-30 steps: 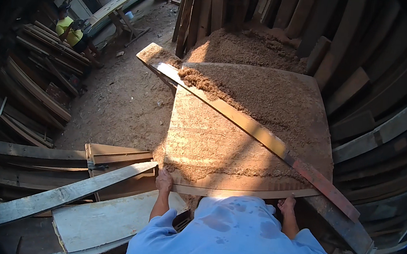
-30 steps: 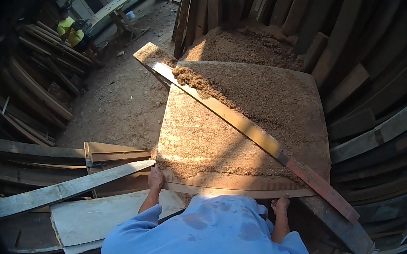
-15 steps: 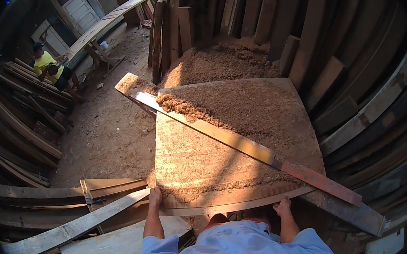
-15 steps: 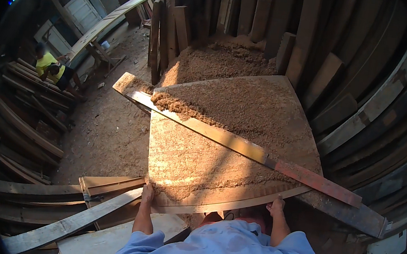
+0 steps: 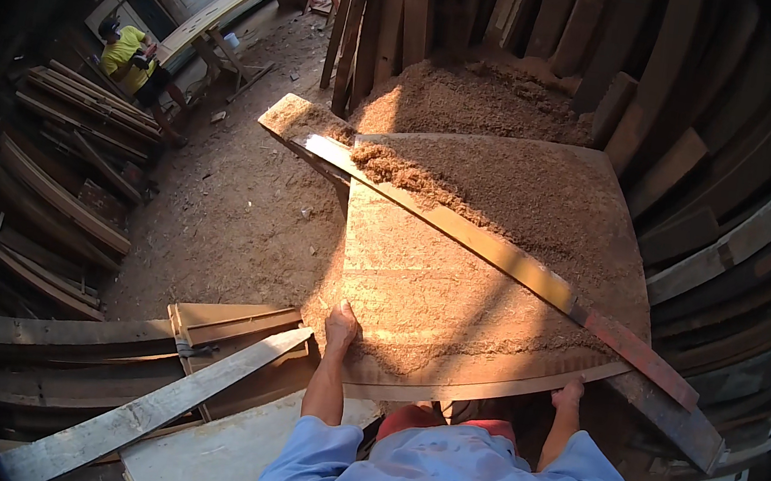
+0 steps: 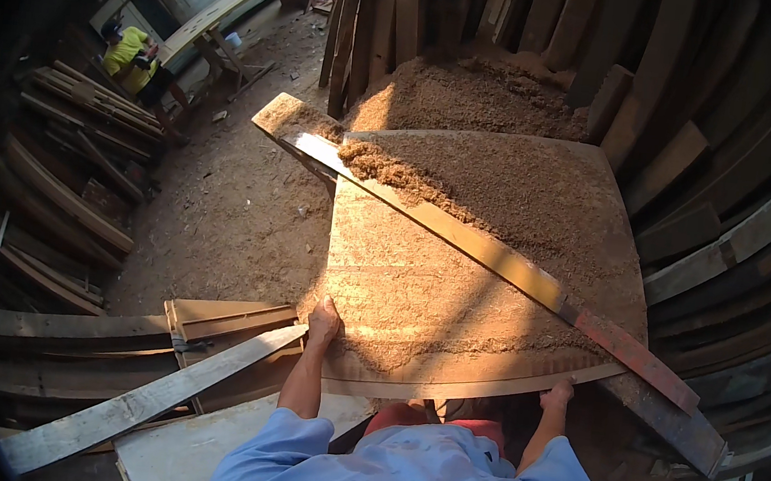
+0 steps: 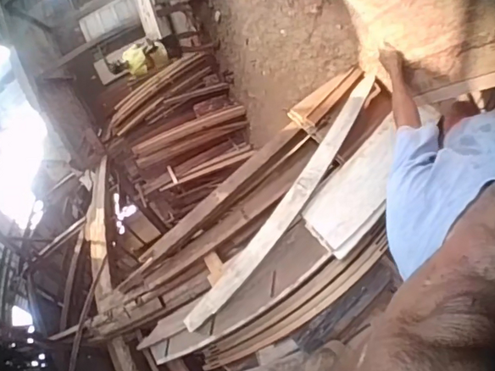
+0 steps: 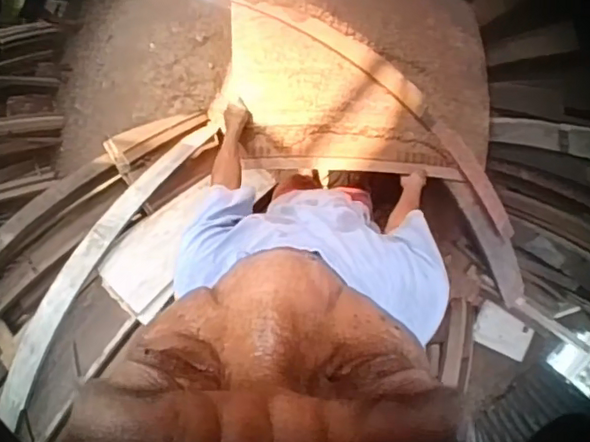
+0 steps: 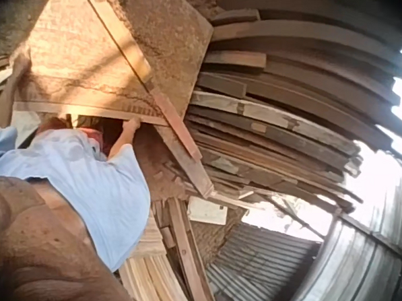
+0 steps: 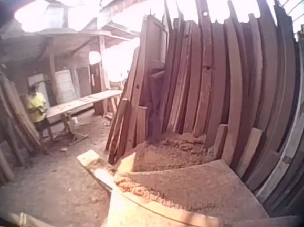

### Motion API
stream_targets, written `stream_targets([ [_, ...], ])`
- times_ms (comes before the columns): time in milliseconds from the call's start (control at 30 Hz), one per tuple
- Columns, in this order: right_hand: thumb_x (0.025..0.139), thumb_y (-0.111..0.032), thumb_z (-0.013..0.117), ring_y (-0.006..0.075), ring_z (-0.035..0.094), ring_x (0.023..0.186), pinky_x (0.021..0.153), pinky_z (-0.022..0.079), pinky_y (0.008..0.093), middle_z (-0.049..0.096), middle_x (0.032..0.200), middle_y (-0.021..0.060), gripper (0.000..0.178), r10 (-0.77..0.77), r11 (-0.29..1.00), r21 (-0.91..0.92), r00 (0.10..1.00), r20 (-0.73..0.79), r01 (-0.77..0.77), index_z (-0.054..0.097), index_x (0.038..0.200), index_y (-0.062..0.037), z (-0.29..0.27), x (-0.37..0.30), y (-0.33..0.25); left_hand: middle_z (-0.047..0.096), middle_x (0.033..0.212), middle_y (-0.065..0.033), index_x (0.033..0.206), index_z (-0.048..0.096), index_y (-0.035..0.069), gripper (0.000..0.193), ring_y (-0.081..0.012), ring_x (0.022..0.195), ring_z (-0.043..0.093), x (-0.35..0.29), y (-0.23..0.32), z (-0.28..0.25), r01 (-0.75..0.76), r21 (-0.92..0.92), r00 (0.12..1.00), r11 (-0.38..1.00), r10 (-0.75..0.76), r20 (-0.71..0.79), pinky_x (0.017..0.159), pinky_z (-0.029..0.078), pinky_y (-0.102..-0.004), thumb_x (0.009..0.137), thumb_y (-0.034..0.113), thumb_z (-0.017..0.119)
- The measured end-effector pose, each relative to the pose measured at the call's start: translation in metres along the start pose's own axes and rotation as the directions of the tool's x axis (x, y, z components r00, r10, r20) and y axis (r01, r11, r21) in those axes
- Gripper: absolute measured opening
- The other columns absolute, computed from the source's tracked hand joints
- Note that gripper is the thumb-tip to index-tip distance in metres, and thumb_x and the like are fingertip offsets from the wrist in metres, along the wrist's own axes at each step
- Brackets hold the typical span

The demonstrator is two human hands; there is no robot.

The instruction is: The person uses a belt sander to smooth the surface of a wooden plank. They guide the sander back and forth across the wood by hand before setting the tool down and brushing sawdust off the plank.

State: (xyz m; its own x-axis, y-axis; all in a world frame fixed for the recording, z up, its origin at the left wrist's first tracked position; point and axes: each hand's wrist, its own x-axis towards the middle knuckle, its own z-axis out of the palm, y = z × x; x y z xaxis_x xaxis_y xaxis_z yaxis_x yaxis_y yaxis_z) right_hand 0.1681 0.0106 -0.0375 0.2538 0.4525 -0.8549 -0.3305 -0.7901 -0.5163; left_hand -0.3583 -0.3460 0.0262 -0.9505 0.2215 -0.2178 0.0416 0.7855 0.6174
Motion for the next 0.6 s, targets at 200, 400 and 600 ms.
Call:
stream_targets([
  [200,0.111,-0.055,0.04,0.0303,0.059,0.129,0.102,0.055,0.0468,0.056,0.146,0.0101,0.06,0.011,1.0,-0.009,0.999,0.041,-0.011,0.045,0.151,-0.0119,-0.003,0.002,-0.004,0.069,0.091,-0.034,0.106,0.066,0.002,0.043,-0.0564,0.093,0.066,-0.003,0.002,0.001,-0.029,0.011,0.999,1.0,0.029,-0.029,0.077,0.052,-0.06,0.107,0.041,0.049],
  [400,0.11,-0.057,0.042,0.0368,0.055,0.135,0.108,0.051,0.0548,0.049,0.155,0.0173,0.069,-0.034,0.999,0.039,0.999,0.04,0.033,0.04,0.157,-0.0071,-0.002,0.01,0.015,0.069,0.093,-0.0345,0.106,0.066,0.003,0.046,-0.0564,0.094,0.066,-0.013,-0.007,0.007,0.019,0.05,0.998,0.999,-0.016,-0.06,0.079,0.05,-0.0625,0.108,0.044,0.045],
  [600,0.109,-0.061,0.039,0.0401,0.047,0.144,0.119,0.041,0.0531,0.04,0.162,0.0217,0.081,-0.09,0.988,-0.128,0.994,-0.065,0.081,0.031,0.161,0.0013,-0.012,0.005,0.023,0.069,0.101,-0.0338,0.107,0.066,0.002,0.057,-0.0564,0.1,0.064,-0.051,-0.029,0.0,0.062,0.095,0.998,0.994,-0.059,-0.031,0.086,0.05,-0.0626,0.109,0.05,0.034],
])
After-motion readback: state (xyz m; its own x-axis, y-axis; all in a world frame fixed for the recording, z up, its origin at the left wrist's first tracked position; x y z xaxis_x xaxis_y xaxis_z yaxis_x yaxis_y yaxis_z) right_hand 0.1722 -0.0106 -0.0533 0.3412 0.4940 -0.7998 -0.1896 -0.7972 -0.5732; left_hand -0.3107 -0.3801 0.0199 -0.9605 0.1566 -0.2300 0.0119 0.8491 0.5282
